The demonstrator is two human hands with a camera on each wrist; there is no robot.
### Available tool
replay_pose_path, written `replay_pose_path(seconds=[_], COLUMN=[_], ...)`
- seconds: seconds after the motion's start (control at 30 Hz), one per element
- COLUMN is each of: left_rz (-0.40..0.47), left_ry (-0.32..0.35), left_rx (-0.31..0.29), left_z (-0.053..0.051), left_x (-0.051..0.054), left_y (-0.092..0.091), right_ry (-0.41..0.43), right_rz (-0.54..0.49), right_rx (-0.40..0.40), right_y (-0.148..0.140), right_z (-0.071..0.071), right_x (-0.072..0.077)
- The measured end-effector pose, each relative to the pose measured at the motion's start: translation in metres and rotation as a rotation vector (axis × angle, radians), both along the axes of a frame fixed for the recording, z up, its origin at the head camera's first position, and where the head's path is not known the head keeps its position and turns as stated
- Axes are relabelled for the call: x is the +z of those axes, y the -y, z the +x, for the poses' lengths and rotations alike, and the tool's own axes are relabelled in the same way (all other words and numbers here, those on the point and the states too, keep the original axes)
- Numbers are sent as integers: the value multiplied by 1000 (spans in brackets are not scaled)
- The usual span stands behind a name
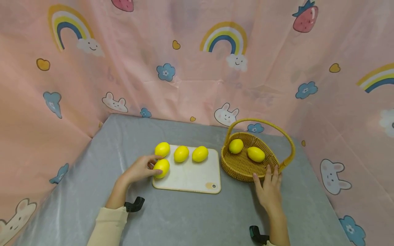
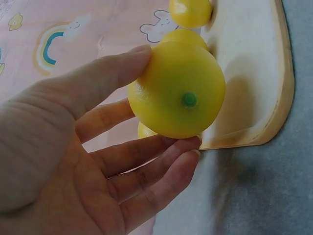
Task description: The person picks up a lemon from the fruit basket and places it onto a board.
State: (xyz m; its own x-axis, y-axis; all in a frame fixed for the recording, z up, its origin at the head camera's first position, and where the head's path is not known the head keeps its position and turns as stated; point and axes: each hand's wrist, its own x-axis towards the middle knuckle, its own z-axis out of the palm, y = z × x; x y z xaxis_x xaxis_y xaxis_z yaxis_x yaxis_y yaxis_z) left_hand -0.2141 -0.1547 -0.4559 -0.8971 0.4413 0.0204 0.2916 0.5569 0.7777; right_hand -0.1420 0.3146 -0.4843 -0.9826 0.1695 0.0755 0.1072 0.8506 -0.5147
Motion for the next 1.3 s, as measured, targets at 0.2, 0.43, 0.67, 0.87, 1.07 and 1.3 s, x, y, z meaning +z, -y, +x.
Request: replay_pose_path(seconds=[0.2, 0.43, 0.67, 0.87, 1.07, 1.3], left_rz=[-1, -17, -29, -43, -56, -84], left_ry=[0, -5, 31, 51, 71, 92], left_rx=[-8, 1, 3, 1, 23, 77], left_z=[1, 2, 1, 2, 3, 7], left_x=[-1, -3, -3, -1, 1, 8], left_y=[-1, -2, -2, -2, -3, -3], right_ry=[6, -1, -10, -5, -11, -13], right_rz=[-12, -21, -25, -15, -15, -7], right_rx=[-1, -3, -1, -2, -4, -6], right_y=[0, 0, 1, 1, 1, 1], right_z=[0, 0, 0, -1, 0, 0], right_x=[-1, -1, 0, 0, 0, -1])
